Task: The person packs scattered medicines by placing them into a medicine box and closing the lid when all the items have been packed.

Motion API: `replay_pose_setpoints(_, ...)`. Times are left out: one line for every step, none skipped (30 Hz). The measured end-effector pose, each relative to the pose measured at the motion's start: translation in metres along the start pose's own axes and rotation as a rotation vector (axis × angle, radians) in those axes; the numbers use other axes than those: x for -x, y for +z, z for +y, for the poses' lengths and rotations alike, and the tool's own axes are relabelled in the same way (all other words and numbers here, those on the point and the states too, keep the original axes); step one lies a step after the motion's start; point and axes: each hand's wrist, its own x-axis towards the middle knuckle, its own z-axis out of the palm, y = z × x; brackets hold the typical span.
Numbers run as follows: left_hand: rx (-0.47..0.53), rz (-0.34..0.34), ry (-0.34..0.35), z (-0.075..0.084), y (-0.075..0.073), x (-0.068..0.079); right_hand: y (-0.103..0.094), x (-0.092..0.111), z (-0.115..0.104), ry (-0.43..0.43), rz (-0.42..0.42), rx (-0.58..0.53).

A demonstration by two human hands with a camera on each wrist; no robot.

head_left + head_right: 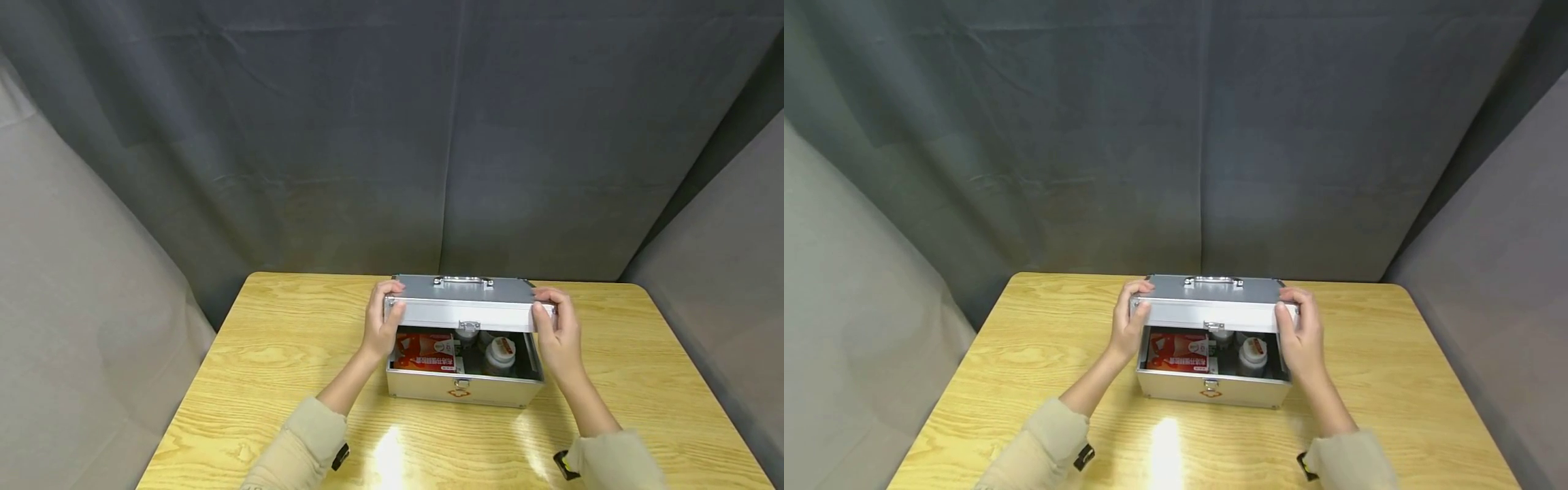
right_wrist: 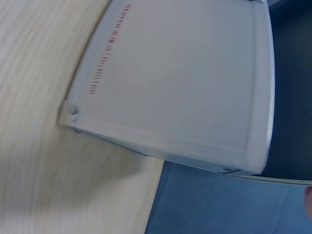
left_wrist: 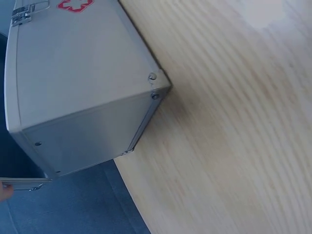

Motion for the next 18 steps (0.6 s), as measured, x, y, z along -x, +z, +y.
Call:
replay_pose_setpoints(-0.001,-0.006,0.002,0.0,0.0,0.001,0.0,0.001,0.001,-0.012,-0.002,0.007)
replay_pose_setpoints(-0.001,-0.014,0.006,0.0,-0.001,0.002,-0.001,0.003,0.002,-0.025,-0.005,0.017)
replay_pose_setpoints(-0.001,-0.023,0.01,0.0,-0.001,0.004,-0.001,0.005,0.004,-0.037,-0.007,0.025)
replay_pose_setpoints(0.0,-0.033,0.015,0.0,-0.002,0.005,-0.002,0.007,0.004,-0.046,-0.009,0.041)
replay_pose_setpoints(0.0,-0.042,0.022,0.0,-0.002,0.006,-0.003,0.009,0.005,-0.055,-0.011,0.048)
replay_pose_setpoints(0.0,-0.052,0.029,0.0,-0.002,0.008,-0.003,0.01,0.006,-0.064,-0.01,0.055)
replay_pose_setpoints(-0.003,-0.06,0.039,-0.001,-0.003,0.009,-0.004,0.012,0.007,-0.074,-0.009,0.064)
replay_pose_setpoints(-0.002,-0.068,0.048,-0.001,-0.003,0.011,-0.004,0.014,0.008,-0.085,-0.006,0.074)
replay_pose_setpoints(-0.003,-0.074,0.059,-0.001,-0.003,0.012,-0.005,0.016,0.008,-0.094,-0.004,0.085)
replay_pose_setpoints(-0.002,-0.08,0.07,-0.002,-0.004,0.014,-0.005,0.018,0.009,-0.102,-0.004,0.094)
replay_pose_setpoints(-0.004,-0.088,0.083,-0.003,-0.004,0.015,-0.005,0.02,0.009,-0.11,-0.004,0.101)
replay_pose_setpoints(-0.006,-0.095,0.098,-0.003,-0.004,0.017,-0.006,0.022,0.009,-0.12,-0.005,0.107)
replay_pose_setpoints(-0.01,-0.103,0.117,-0.004,-0.005,0.018,-0.006,0.023,0.009,-0.127,-0.009,0.111)
replay_pose_setpoints(-0.015,-0.111,0.135,-0.004,-0.006,0.019,-0.006,0.025,0.009,-0.133,-0.013,0.112)
replay_pose_setpoints(-0.018,-0.12,0.157,-0.004,-0.006,0.02,-0.007,0.027,0.009,-0.141,-0.018,0.111)
replay_pose_setpoints(-0.024,-0.129,0.178,-0.004,-0.007,0.021,-0.007,0.029,0.01,-0.152,-0.022,0.112)
replay_pose_setpoints(-0.03,-0.139,0.198,-0.004,-0.008,0.021,-0.008,0.03,0.011,-0.162,-0.027,0.113)
replay_pose_setpoints(-0.037,-0.147,0.216,-0.004,-0.008,0.022,-0.009,0.031,0.012,-0.174,-0.032,0.115)
